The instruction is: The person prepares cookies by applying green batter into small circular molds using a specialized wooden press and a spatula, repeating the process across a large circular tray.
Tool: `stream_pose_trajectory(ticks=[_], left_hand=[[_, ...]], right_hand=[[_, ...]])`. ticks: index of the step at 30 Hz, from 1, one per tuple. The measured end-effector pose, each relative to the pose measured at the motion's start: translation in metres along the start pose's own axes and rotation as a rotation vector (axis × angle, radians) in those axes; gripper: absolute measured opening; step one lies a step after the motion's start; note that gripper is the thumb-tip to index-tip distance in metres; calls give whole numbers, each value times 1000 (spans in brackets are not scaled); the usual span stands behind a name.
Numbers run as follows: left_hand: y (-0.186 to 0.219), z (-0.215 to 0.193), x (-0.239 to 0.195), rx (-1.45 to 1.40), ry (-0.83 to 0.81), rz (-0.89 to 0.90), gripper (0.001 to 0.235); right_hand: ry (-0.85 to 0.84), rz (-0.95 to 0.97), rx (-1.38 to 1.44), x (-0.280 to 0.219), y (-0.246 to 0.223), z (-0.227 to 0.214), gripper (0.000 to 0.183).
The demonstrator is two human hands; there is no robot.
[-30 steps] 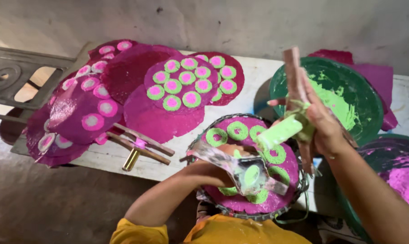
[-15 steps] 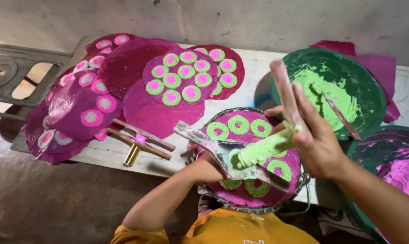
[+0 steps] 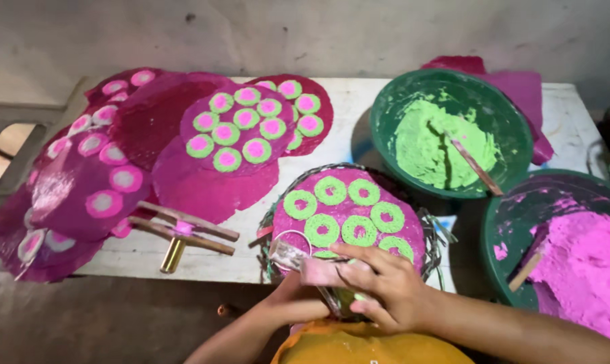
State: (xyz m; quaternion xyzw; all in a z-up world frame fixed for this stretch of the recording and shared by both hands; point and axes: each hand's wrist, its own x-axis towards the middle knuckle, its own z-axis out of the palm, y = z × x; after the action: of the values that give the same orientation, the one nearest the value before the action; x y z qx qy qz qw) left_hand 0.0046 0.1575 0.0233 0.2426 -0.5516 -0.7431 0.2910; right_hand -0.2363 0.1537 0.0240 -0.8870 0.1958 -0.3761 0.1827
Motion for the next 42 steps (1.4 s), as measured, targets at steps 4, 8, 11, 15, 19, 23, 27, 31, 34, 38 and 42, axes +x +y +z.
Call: stream_pose_trajectory(ticks=[4, 8, 11, 15, 19, 23, 27, 31, 34, 38, 42], left_hand=[[-12, -15, 27, 684, -26, -62, 40], [-28, -33, 17, 642, 314, -276, 64], [-57, -46, 8, 557, 622, -199, 81], [-115, -81, -6, 827, 1190, -68, 107], [-195, -75, -17, -361, 1083, -212, 83], [-241, -67, -19, -610, 915, -164, 65], [-248, -78, -20, -742, 855, -96, 67], [-259, -85, -24, -826, 740, 28, 68], [-270, -91, -36, -850, 711, 51, 70], [-280, -101, -50, -866, 657, 77, 72], [-287, -92, -50, -1057, 329, 208, 48]], right_hand=[[-41, 157, 352, 5, 15, -10, 97], [-745, 949, 1346, -6, 38, -18, 86], [-459, 658, 1067, -44, 45, -1, 77], [5, 838, 705, -112, 78, -2, 53], [570, 1107, 504, -165, 123, -10, 38], [738, 1110, 325, -203, 140, -2, 42], [725, 1178, 242, -218, 143, 10, 63], [675, 973, 284, -222, 149, 17, 85], [765, 1102, 433, -227, 151, 24, 92], [857, 1006, 421, -238, 156, 37, 95], [858, 1129, 452, -243, 159, 60, 55]])
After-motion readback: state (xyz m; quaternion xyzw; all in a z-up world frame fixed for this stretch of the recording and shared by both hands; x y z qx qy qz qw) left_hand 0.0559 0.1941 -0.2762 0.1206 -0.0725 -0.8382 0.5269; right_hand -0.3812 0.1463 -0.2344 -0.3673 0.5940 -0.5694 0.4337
